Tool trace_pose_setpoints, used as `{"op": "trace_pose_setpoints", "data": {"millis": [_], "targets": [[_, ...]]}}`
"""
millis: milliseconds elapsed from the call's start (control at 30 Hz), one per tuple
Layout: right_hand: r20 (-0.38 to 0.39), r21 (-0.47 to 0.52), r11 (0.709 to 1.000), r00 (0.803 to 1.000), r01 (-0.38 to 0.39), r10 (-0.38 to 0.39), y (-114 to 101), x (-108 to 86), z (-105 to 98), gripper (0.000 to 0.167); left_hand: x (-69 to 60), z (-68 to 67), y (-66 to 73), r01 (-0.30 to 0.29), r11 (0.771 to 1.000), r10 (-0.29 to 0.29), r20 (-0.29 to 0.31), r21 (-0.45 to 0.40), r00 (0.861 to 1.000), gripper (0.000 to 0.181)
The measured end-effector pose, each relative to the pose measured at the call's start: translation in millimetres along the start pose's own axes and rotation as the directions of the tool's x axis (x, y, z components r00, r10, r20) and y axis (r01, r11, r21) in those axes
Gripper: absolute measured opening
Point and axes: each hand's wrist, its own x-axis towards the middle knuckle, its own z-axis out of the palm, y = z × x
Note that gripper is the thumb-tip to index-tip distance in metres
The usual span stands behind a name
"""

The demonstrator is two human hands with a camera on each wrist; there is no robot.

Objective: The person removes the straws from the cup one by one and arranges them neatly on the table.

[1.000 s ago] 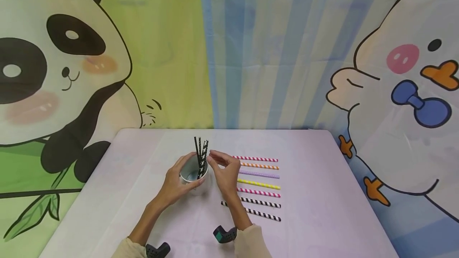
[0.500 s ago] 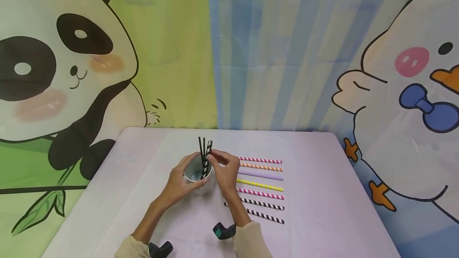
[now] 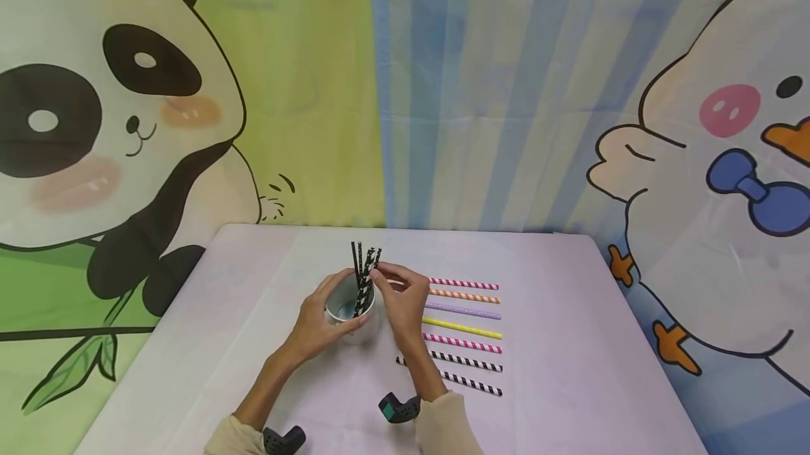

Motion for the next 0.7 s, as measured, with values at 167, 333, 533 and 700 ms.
{"op": "trace_pose_setpoints", "data": {"millis": [167,333,533,700], "targets": [[0.001,0.067,0.998,1.0,-0.01,0.01,-9.6,2.0,-4.1,0.017,0.3,-0.2,-0.6,0.002,1.0,-0.002,-0.002,-0.001,1.0,0.091],[0.007,0.093,0.996,1.0,-0.014,0.014,-17.9,1.6,-8.6,0.018,-0.5,0.1,-1.7,0.005,1.0,-0.005,-0.004,0.012,1.0,0.091],[0.022,0.138,0.99,1.0,0.013,-0.016,-24.6,1.9,-13.6,0.019,-1.4,1.4,-1.6,0.004,1.0,-0.004,-0.005,0.013,1.0,0.093],[0.028,0.179,0.983,0.999,0.038,-0.044,-29.8,3.3,-15.7,0.02,-0.4,1.4,0.3,-0.001,1.0,0.001,-0.009,0.006,1.0,0.092]]}}
